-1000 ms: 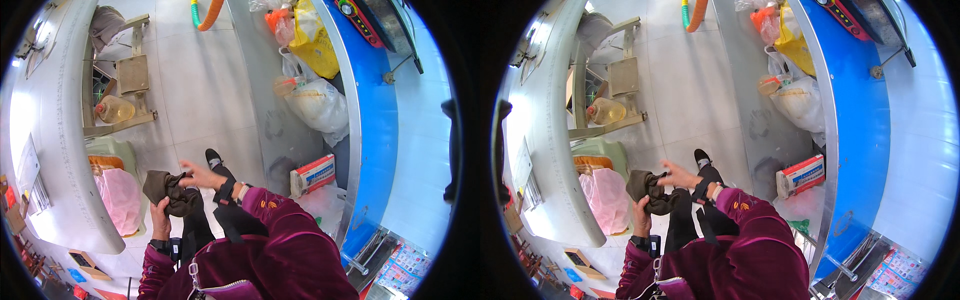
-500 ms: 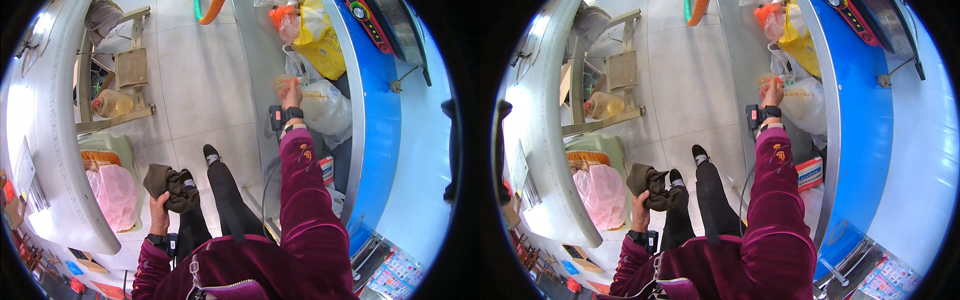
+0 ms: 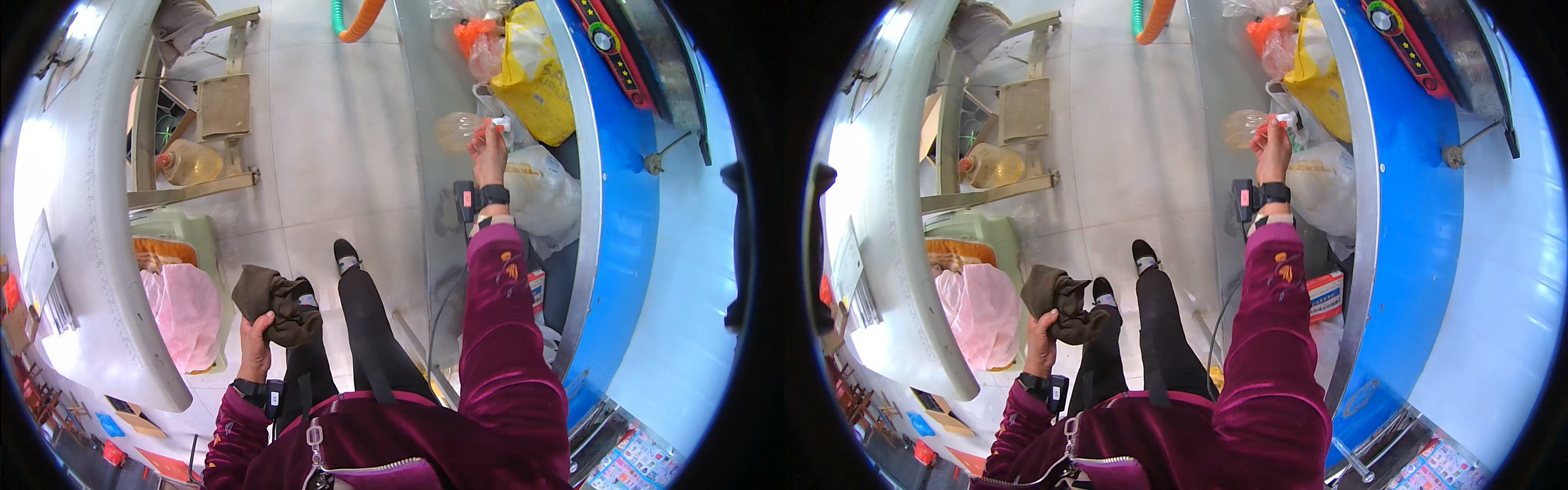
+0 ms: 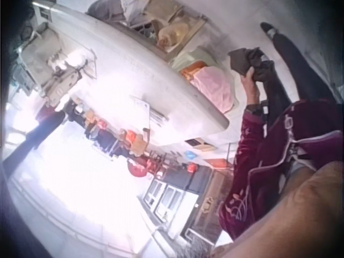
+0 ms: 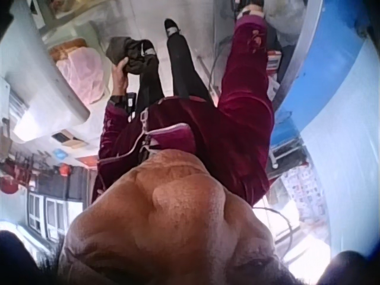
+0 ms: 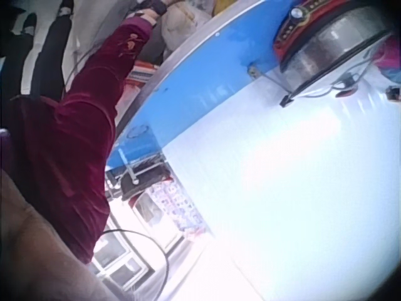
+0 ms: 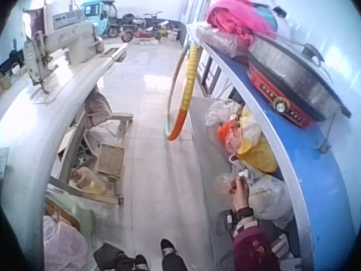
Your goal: The person wipes a blue countertop with a dark cloth, then cleans a metal rack and a gray surface. They move plastic bags and a yellow tote while wiping, and briefly handle a white bottle. The person remains standing throughout.
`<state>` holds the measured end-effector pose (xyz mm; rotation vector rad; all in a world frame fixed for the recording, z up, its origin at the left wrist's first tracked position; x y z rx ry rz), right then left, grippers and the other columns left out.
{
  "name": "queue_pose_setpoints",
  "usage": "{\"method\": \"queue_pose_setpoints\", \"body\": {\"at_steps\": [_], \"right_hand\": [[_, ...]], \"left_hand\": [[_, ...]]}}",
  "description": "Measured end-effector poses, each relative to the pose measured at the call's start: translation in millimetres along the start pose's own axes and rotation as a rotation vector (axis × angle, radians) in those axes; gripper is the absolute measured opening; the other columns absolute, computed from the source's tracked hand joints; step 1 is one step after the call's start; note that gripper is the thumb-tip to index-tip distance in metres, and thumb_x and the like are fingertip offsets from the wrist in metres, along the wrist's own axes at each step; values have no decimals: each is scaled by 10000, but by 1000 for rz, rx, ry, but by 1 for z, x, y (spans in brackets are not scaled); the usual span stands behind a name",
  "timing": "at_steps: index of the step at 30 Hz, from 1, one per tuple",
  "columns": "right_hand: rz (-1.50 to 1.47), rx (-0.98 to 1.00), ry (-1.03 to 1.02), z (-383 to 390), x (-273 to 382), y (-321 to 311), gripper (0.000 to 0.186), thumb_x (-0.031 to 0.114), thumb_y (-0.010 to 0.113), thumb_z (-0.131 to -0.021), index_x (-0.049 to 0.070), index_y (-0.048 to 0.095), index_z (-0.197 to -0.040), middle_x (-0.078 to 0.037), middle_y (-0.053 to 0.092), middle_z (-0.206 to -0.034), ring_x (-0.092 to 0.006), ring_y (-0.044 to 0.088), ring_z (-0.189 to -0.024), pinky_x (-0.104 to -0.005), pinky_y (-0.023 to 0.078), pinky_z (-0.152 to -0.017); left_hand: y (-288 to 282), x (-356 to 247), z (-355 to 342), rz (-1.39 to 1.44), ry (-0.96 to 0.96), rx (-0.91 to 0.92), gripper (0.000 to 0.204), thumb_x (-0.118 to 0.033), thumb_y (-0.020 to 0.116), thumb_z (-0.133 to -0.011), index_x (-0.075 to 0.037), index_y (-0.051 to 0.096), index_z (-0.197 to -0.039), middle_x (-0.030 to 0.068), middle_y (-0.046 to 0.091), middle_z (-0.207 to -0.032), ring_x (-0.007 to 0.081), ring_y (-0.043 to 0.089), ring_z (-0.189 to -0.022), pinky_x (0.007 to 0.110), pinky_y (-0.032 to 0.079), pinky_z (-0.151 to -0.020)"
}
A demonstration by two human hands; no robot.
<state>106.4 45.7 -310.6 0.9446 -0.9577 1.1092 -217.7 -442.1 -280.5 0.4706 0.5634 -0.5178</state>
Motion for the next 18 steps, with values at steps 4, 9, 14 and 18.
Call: {"method": "queue_pose_setpoints", "body": {"at_steps": [4,9,14,18], "right_hand": [[-144,295,-34,58,37,67,272,360,556,-969,104,616,-1037,8,608,-866,-65,530,-668,-246,498,-643],[-80,675,-186,155,110,188,258,306,510,-1001,66,604,-992,-1,579,-869,-75,509,-699,-251,468,-689],[-9,995,-241,243,172,314,284,291,506,-1004,27,610,-1027,-28,602,-922,-90,531,-746,-250,470,-691],[69,1165,-322,295,189,384,318,294,531,-992,-3,623,-1061,-25,621,-933,-87,560,-769,-247,479,-717]], "left_hand": [[5,-3,8,-38,35,-8,466,-83,642,-804,-4,529,-1249,78,612,-1166,187,594,-1051,317,454,-943],[5,-16,23,-6,4,42,449,-107,673,-782,-7,555,-1204,73,632,-1121,180,610,-1004,320,476,-913],[-1,-30,33,100,-4,13,481,-105,682,-791,-13,522,-1236,75,618,-1133,177,596,-1022,332,473,-934],[-2,-31,40,120,8,40,485,-112,685,-801,-16,513,-1244,73,604,-1154,183,586,-1040,338,468,-944]]}}
Point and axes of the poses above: each hand's wrist, its own z-axis away from the middle knuckle, its own y-axis out of the palm, x = y × z, the point moved 4 cm from there along -z, towards the middle knuckle
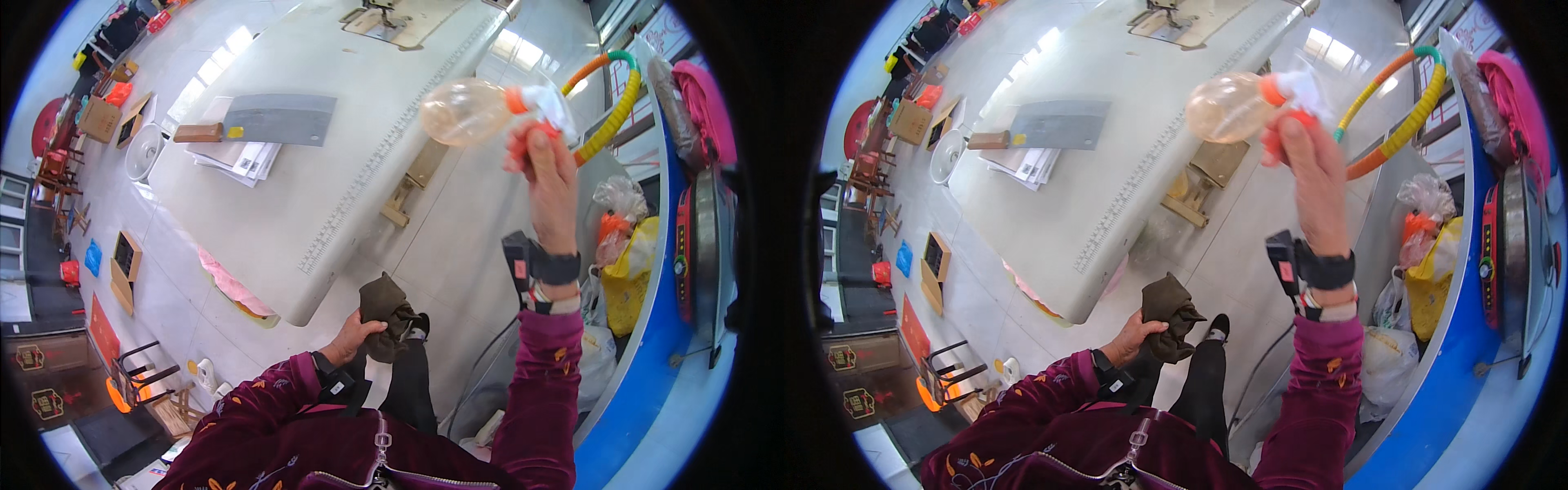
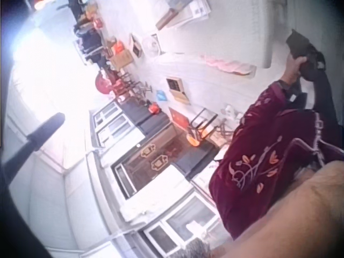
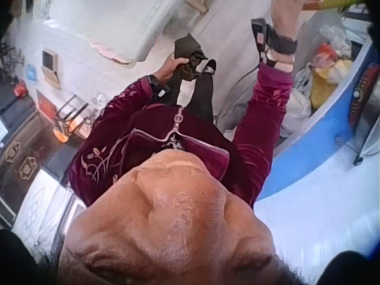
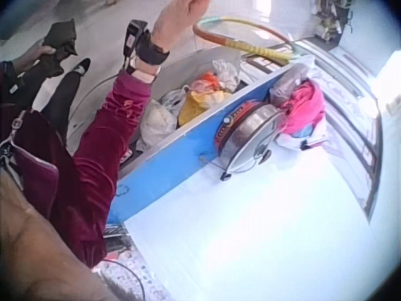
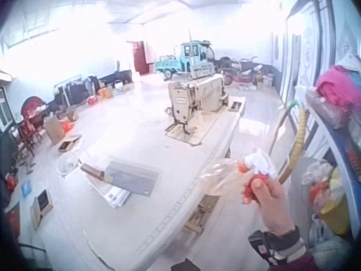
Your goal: The person wipes a blue countertop with a dark cloth, then cleans a metal rack and a gray surface. They move plastic bags and a yellow tote while wiping, and briefly handle a white bottle. The person remains standing throughout.
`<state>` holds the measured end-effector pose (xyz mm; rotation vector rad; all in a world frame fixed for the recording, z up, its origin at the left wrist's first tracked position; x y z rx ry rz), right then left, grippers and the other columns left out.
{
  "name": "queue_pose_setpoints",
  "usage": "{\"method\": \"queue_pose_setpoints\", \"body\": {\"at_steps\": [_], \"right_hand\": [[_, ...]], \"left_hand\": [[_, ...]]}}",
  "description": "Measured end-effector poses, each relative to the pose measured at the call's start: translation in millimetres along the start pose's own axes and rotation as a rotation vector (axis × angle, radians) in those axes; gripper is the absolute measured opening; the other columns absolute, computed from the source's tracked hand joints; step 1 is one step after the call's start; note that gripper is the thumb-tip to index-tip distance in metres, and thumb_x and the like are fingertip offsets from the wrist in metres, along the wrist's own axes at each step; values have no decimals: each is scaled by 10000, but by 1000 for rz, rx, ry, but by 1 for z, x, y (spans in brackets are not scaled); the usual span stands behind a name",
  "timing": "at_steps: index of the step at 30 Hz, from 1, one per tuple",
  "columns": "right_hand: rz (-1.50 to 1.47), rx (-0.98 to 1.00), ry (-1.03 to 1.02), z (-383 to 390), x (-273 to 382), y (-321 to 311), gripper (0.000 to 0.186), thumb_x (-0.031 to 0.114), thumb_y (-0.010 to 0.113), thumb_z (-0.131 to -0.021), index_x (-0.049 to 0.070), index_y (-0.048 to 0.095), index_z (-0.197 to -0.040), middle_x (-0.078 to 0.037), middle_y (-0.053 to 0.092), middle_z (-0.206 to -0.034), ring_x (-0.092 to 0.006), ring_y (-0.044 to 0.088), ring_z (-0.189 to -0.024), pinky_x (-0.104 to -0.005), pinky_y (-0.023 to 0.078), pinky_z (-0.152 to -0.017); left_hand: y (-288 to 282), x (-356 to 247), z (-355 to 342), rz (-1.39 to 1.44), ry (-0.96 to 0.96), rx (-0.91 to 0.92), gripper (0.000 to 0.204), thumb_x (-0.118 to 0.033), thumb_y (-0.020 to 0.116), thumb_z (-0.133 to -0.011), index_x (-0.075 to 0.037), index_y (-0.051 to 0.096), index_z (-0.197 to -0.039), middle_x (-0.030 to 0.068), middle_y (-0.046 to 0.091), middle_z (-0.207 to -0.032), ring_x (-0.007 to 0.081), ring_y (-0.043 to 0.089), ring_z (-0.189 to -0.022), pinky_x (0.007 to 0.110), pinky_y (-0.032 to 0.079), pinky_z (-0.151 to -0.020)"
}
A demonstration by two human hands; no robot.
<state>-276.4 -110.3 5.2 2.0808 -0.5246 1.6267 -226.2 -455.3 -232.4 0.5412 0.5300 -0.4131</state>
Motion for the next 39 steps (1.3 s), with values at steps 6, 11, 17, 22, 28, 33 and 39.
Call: {"method": "queue_pose_setpoints", "body": {"at_steps": [6,11,17,22,28,33,39], "right_hand": [[29,150,-124,-55,17,76,337,297,537,-987,8,643,-1124,-10,631,-872,-78,563,-739,-234,485,-686],[101,187,-100,-39,61,39,290,291,550,-969,11,623,-995,11,572,-758,-68,522,-655,-236,467,-628],[419,-156,-113,24,170,-69,301,314,577,-960,21,643,-988,13,595,-809,-59,540,-702,-219,475,-643],[485,-401,-94,128,253,-139,319,329,520,-991,25,614,-979,9,558,-823,-42,492,-688,-223,467,-667],[485,-637,-18,219,320,-223,320,337,494,-1001,37,593,-956,8,552,-813,-54,457,-636,-244,465,-662],[666,-747,244,289,316,-280,328,343,499,-994,43,618,-934,10,567,-786,-49,490,-623,-243,470,-634],[967,-1071,359,368,293,-379,334,311,488,-982,16,642,-1007,-5,604,-785,-67,544,-637,-234,489,-604]], "left_hand": [[-3,-7,9,80,105,15,473,-101,680,-788,-14,537,-1231,72,632,-1107,173,604,-1002,328,485,-908],[6,-14,3,72,165,99,464,-72,638,-792,-17,536,-1241,69,623,-1144,195,607,-1036,331,487,-912],[18,-9,-15,35,118,215,431,-88,636,-805,-15,543,-1220,63,609,-1125,191,600,-998,327,481,-892],[26,-10,-15,-37,120,260,426,-85,623,-808,-18,538,-1220,61,608,-1128,191,594,-1011,328,476,-900],[71,-13,-12,-158,34,335,466,-83,608,-802,-23,519,-1255,61,600,-1160,194,581,-1049,334,462,-932],[90,-13,-17,-184,31,360,467,-75,633,-774,-17,538,-1228,80,626,-1104,201,608,-995,338,484,-899],[97,-8,-30,-238,15,379,476,-85,618,-785,-25,522,-1248,72,612,-1147,201,595,-1030,333,469,-923]]}}
Point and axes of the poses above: each hand's wrist, its own z-axis away from the middle knuckle, its own y-axis out of the palm, x = y × z, the point moved 4 cm from there along -z, towards the middle knuckle
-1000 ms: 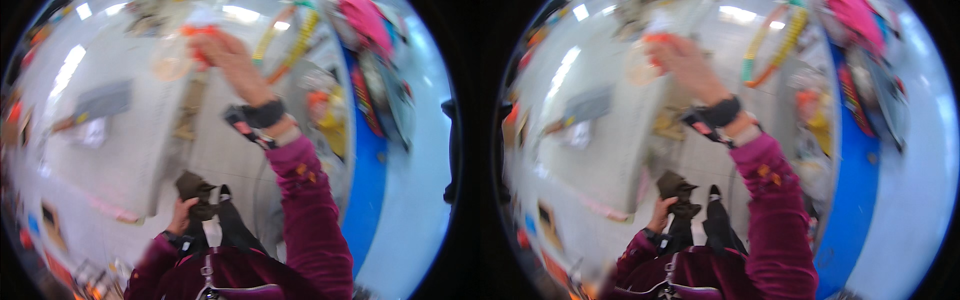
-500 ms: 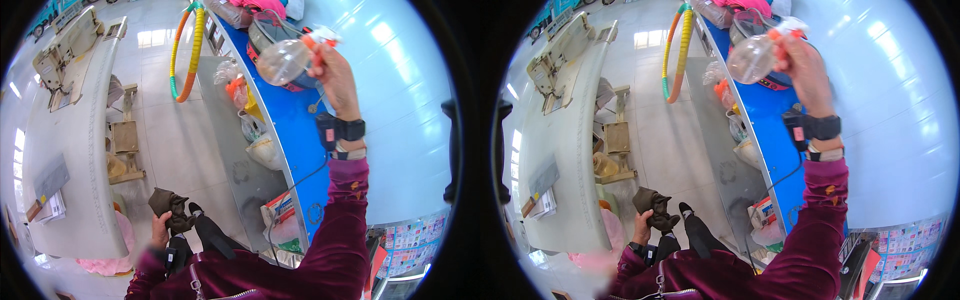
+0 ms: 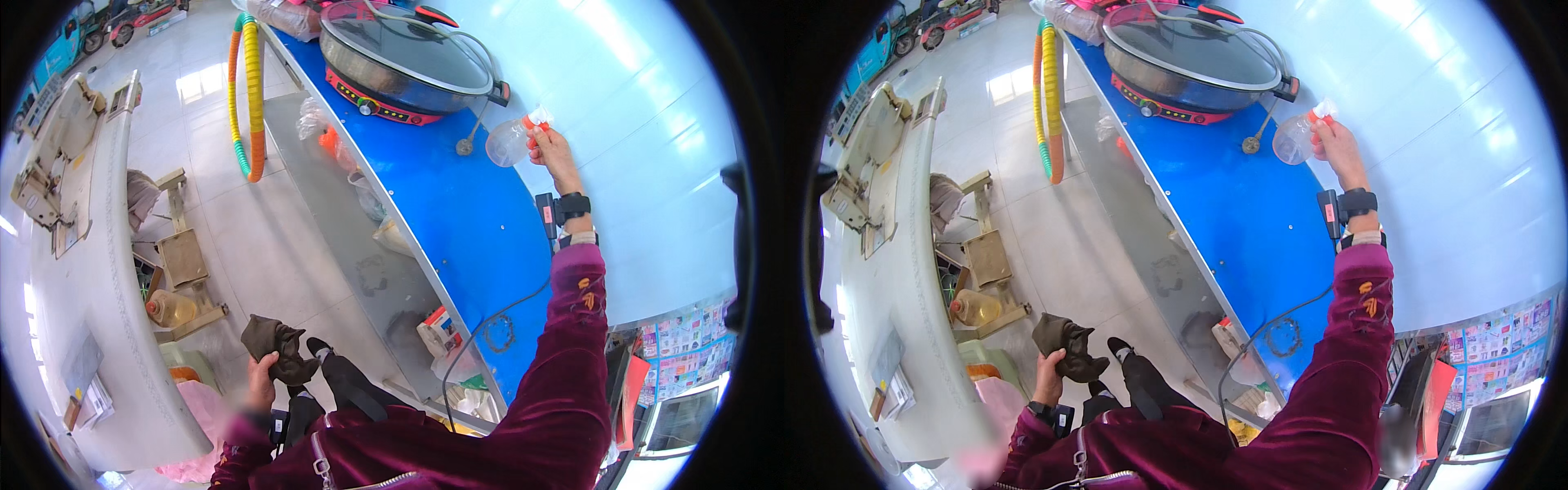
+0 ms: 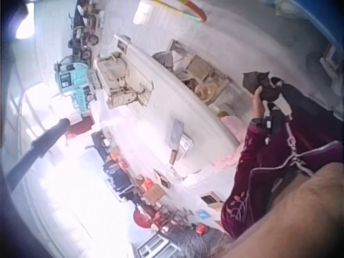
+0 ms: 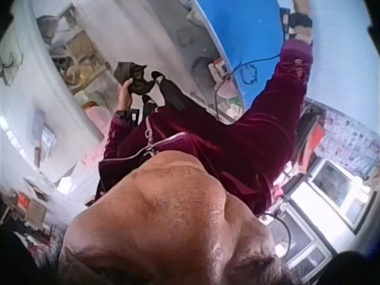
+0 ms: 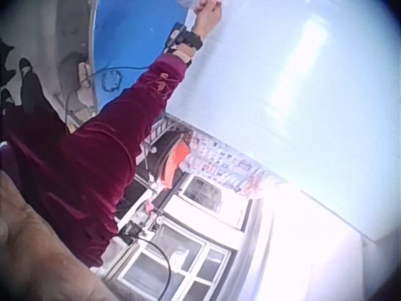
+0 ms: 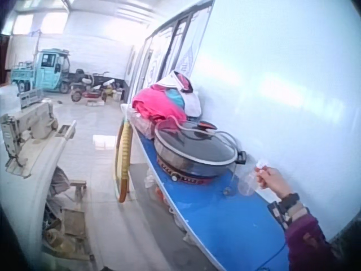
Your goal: The person wipes a blue countertop with a dark cloth, then cleans a metal rack and a gray surface. They move plastic bags and a yellow tote while wiping, and briefly handle a white bottle. The person remains standing throughout.
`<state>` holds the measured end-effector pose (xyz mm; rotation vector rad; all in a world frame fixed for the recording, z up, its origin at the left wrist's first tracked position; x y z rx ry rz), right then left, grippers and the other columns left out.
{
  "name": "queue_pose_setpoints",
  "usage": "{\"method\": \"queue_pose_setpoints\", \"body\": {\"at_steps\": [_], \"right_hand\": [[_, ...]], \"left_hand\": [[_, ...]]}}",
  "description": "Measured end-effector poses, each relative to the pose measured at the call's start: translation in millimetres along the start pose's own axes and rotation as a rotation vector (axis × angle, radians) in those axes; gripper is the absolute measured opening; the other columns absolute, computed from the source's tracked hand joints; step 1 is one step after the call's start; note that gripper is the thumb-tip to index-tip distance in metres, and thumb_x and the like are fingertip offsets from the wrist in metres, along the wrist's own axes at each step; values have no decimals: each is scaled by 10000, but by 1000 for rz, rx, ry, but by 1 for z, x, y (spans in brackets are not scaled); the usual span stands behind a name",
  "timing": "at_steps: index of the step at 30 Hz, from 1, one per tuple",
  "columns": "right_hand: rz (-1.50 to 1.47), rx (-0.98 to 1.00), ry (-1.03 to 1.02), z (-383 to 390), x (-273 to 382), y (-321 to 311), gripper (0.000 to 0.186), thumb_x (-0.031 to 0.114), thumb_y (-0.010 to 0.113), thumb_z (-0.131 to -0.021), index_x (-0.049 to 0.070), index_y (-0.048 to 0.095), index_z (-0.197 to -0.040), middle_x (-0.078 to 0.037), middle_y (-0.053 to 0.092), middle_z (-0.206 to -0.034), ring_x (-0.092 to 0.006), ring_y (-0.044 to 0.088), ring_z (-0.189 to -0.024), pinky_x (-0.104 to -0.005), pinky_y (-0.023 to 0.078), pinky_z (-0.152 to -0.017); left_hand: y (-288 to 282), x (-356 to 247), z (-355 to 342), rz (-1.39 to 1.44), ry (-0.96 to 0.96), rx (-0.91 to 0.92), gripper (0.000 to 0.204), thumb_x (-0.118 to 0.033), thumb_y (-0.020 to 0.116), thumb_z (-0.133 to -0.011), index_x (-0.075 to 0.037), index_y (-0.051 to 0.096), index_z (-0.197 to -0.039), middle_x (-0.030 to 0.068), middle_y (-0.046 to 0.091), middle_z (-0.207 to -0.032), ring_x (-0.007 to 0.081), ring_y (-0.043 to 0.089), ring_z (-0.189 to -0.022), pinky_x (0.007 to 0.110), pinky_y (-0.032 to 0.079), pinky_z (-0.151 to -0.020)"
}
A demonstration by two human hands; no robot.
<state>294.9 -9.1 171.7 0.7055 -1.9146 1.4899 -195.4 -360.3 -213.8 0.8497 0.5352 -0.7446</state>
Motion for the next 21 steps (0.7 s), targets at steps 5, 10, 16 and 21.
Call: {"method": "queue_pose_setpoints", "body": {"at_steps": [5,10,16,21], "right_hand": [[-110,-120,52,-48,-66,-9,332,285,464,-982,11,643,-1040,-15,616,-797,-83,562,-638,-238,499,-612],[-103,-125,65,-102,-96,2,332,303,463,-974,31,647,-1023,-27,623,-803,-87,569,-636,-255,515,-586],[50,-113,110,-141,-124,3,341,376,495,-957,65,633,-946,-7,615,-789,-83,560,-631,-256,512,-564],[32,-120,100,-143,-117,-1,326,432,542,-933,120,617,-878,29,589,-787,-71,565,-669,-244,494,-574]], "left_hand": [[5,3,-10,-26,-5,23,477,-85,602,-804,-29,508,-1269,63,604,-1176,200,585,-1063,331,458,-948],[12,1,-18,-46,-53,-5,476,-83,602,-804,-29,508,-1268,64,603,-1173,197,584,-1064,329,455,-948],[28,-6,-31,-42,-35,-1,458,-80,604,-811,-26,511,-1257,68,603,-1170,197,583,-1064,332,448,-952],[38,-14,-33,-57,-6,-3,514,-97,629,-810,-14,473,-1294,82,597,-1195,202,568,-1097,334,427,-979]]}}
Point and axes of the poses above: each hand's wrist, its own z-axis away from the middle knuckle, its own y-axis out of the palm, x = y × z, the point moved 4 cm from there along -z, towards the middle knuckle
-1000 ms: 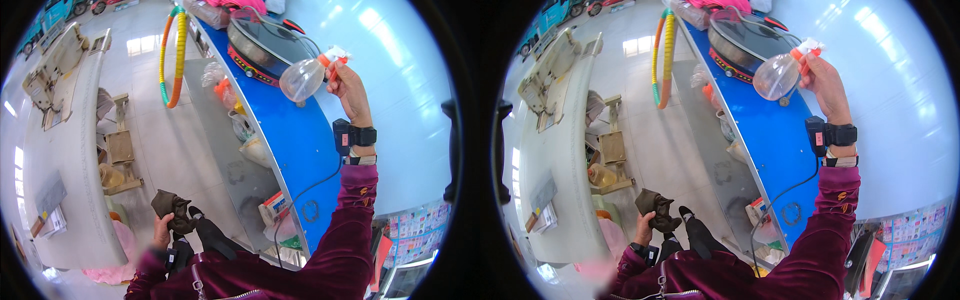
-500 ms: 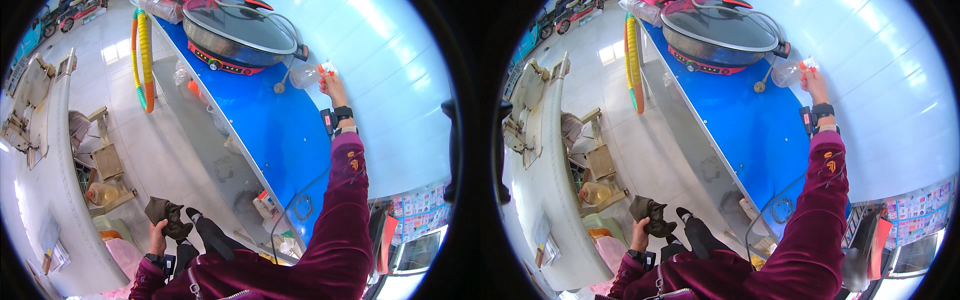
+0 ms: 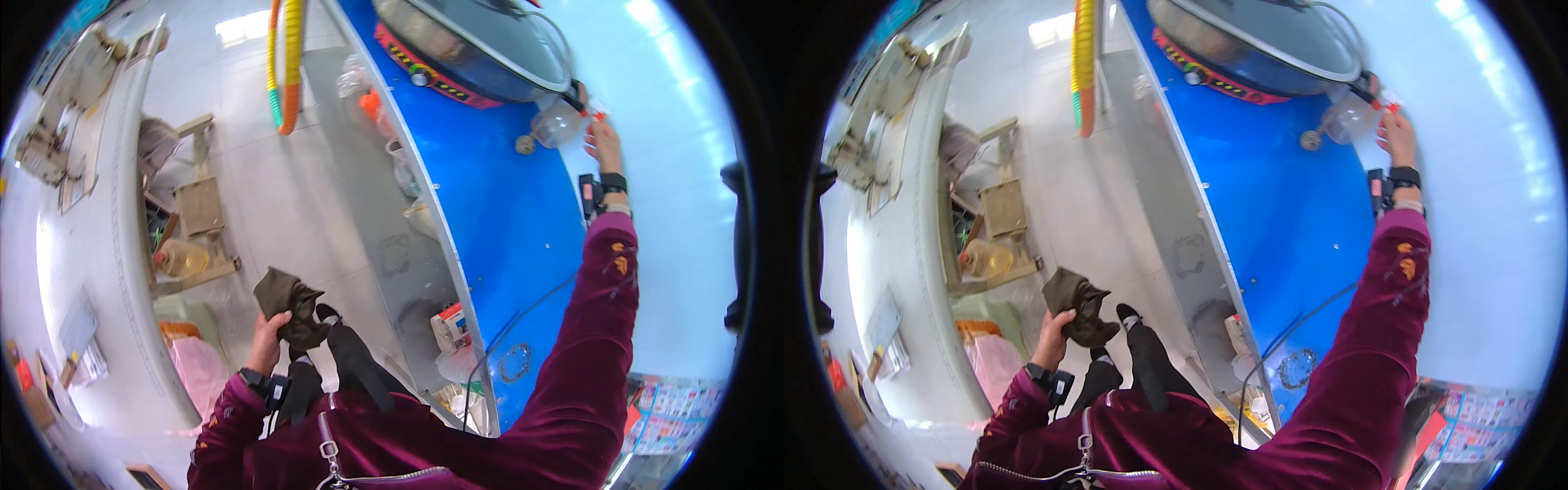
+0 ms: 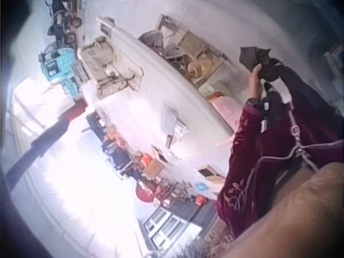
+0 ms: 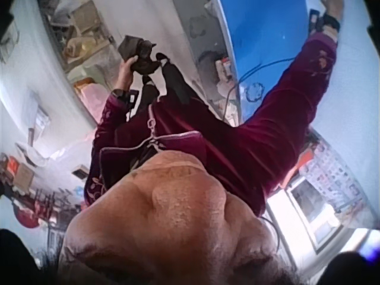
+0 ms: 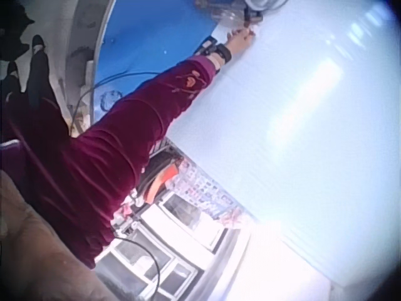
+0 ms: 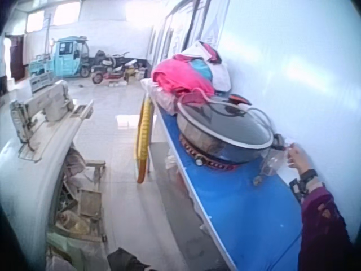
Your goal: The person wipes a blue countertop with a dark cloth, then cleans a metal rack and a gray surface. They move plastic bags and a yellow tote while wiping, and briefly handle a white bottle. The person remains standing throughout.
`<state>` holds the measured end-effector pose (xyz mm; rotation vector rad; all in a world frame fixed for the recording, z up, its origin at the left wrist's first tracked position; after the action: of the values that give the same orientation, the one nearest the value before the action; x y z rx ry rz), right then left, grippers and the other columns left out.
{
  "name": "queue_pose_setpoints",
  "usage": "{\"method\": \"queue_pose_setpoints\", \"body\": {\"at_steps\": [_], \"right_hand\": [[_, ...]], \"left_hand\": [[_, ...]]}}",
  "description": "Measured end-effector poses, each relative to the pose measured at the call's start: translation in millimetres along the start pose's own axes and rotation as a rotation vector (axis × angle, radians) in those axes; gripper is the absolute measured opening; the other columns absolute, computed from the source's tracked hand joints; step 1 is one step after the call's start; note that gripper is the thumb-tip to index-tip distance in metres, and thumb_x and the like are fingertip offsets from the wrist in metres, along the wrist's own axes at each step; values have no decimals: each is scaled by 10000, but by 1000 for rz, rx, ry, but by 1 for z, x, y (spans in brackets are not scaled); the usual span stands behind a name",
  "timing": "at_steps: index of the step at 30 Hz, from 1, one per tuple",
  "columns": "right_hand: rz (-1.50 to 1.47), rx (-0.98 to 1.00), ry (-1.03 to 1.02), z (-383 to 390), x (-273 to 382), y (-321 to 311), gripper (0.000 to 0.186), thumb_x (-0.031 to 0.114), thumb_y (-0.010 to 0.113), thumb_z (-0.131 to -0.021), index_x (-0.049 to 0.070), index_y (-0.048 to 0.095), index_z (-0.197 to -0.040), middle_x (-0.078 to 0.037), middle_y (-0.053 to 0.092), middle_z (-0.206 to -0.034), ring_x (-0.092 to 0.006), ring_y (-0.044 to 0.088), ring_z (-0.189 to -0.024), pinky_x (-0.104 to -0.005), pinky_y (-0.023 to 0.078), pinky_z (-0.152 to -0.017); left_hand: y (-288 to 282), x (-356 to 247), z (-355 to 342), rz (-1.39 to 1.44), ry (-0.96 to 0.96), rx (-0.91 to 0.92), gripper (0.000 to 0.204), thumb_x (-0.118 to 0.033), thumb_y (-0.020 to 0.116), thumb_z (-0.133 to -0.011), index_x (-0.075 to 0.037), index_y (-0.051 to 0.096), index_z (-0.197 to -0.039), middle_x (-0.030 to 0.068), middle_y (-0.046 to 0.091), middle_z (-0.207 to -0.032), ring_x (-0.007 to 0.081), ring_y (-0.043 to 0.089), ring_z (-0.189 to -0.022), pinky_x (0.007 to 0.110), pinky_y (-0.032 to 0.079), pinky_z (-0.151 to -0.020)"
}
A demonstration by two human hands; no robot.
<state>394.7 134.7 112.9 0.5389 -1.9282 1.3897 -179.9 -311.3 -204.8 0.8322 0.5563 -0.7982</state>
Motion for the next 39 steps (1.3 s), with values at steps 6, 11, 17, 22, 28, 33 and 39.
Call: {"method": "queue_pose_setpoints", "body": {"at_steps": [6,11,17,22,28,33,39], "right_hand": [[107,-65,42,25,7,-11,367,471,577,-901,109,638,-903,7,603,-794,-92,578,-680,-243,469,-553],[44,-572,-218,69,84,-26,424,401,586,-905,20,648,-1083,-100,654,-896,-130,620,-744,-259,504,-592],[-278,200,-868,194,306,79,334,307,573,-947,68,638,-1171,-61,659,-1072,-144,630,-931,-276,516,-814],[-146,1160,-991,407,349,269,443,313,612,-871,58,531,-1225,-159,568,-1184,-311,589,-1022,-408,498,-846],[199,1373,-723,532,180,397,824,452,757,-666,117,444,-1350,-153,462,-1339,-398,461,-1217,-483,423,-983],[-3,1331,-548,568,93,417,1009,455,811,-612,118,337,-1436,-221,313,-1470,-405,328,-1347,-461,368,-1068],[49,1201,-545,570,52,422,1082,388,854,-566,111,299,-1452,-225,273,-1486,-415,331,-1344,-444,377,-1063]], "left_hand": [[6,-11,-3,6,-28,-28,503,-103,634,-806,2,479,-1273,87,599,-1188,197,579,-1073,330,436,-963],[-2,-20,4,35,19,-29,474,-114,635,-819,1,490,-1254,84,609,-1150,185,586,-1045,317,447,-940],[-13,-25,8,59,31,-96,471,-114,639,-819,-4,489,-1251,76,609,-1145,181,590,-1042,318,448,-941],[-14,-18,8,81,42,-140,481,-126,651,-811,-42,492,-1257,59,595,-1153,173,581,-1059,308,454,-927],[-33,-1,8,200,181,-219,422,-103,630,-822,-44,515,-1223,49,607,-1112,165,598,-999,299,481,-852],[-48,24,1,109,50,-243,436,-94,613,-808,-27,512,-1227,52,603,-1083,164,583,-965,305,479,-845],[-49,50,-11,177,9,-260,447,-81,624,-804,-17,516,-1233,65,604,-1119,178,586,-1008,312,473,-884]]}}
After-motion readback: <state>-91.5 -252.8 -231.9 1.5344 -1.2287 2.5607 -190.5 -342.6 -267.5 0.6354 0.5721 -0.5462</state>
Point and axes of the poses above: each hand's wrist, its own z-axis away from the middle knuckle, its own y-axis out of the palm, x = y × z, the point moved 4 cm from there along -z, towards the middle knuckle
